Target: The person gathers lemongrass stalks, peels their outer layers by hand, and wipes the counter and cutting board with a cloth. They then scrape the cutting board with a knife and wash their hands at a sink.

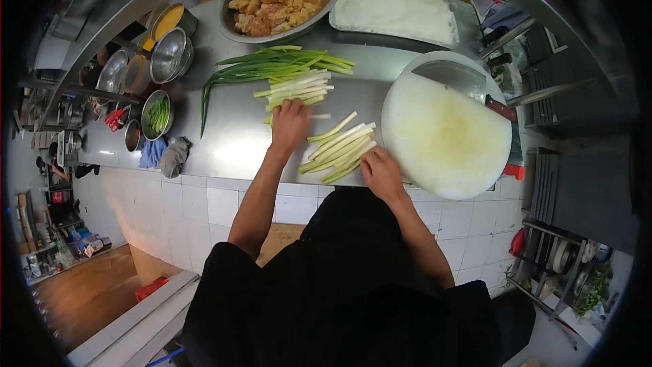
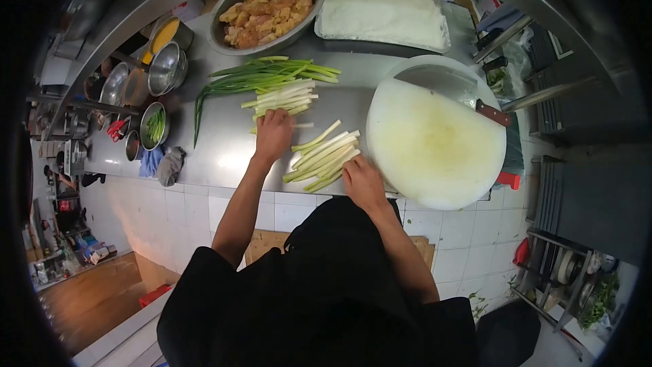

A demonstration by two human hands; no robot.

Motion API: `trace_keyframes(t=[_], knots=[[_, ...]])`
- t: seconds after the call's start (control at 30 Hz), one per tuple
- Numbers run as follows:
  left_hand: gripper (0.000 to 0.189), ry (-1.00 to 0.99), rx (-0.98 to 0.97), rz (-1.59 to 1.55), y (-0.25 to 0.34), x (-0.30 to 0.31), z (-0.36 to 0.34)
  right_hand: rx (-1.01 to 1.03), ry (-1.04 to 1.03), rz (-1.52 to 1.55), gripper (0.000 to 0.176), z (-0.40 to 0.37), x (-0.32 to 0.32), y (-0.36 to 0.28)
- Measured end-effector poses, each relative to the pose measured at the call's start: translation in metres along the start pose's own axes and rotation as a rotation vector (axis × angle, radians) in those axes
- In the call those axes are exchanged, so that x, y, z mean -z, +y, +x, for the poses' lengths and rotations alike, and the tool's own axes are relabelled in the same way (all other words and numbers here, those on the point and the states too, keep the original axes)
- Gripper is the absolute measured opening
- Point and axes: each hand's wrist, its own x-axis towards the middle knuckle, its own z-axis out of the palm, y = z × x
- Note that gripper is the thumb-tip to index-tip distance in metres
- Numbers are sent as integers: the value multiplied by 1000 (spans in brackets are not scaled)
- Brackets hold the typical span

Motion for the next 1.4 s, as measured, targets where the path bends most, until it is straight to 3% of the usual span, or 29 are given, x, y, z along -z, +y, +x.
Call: trace_keyframes(t=[0.13,0.2,0.33,0.4,0.43,0.5,0.63,0.7,0.73,0.83,0.87,0.9,0.93,0.97,1.0,1.1,1.2,1.23,1.4], knots=[[17,-107,-118,-86,25,1,-10,8,15,62,4,2,8,-9],[17,-150,-89,-363,39,-5,-14,8,-2,97,4,-2,8,-6],[15,-65,-132,-417,24,-9,-8,12,11,102,5,0,10,-9],[15,120,52,-297,3,-9,-5,9,-11,94,5,-1,17,-13],[15,129,47,-300,0,-8,-2,14,-5,87,5,2,20,-14],[19,194,217,33,-3,-5,-7,6,-20,162,5,-1,20,-20],[20,77,114,77,-10,0,-9,20,-40,194,5,4,17,-28],[19,-43,182,-229,-6,9,-10,71,-31,241,5,11,21,-35],[19,-43,176,-229,-3,14,-10,70,-25,240,5,16,24,-38],[22,-69,253,-888,22,49,-13,-105,-76,390,12,35,28,-43],[22,-72,245,-889,32,57,-13,-207,-22,613,17,43,26,-45],[24,-186,360,-1165,40,62,-13,-311,33,836,22,49,23,-47],[26,-306,481,-1438,47,66,-14,-316,39,833,22,57,25,-51],[27,-368,507,-1645,54,67,-13,-431,-32,1052,22,65,29,-57],[27,-372,508,-1646,61,68,-13,-546,-106,1272,23,71,32,-60],[27,-513,599,-1903,68,67,-15,-470,-99,1134,23,78,25,-54],[28,-581,583,-1962,66,60,-19,-443,-55,1099,18,78,18,-40],[28,-576,587,-1961,67,61,-19,-473,-6,1166,9,78,17,-40],[30,-673,563,-1939,72,61,-24,-493,134,1165,12,81,24,-39]])
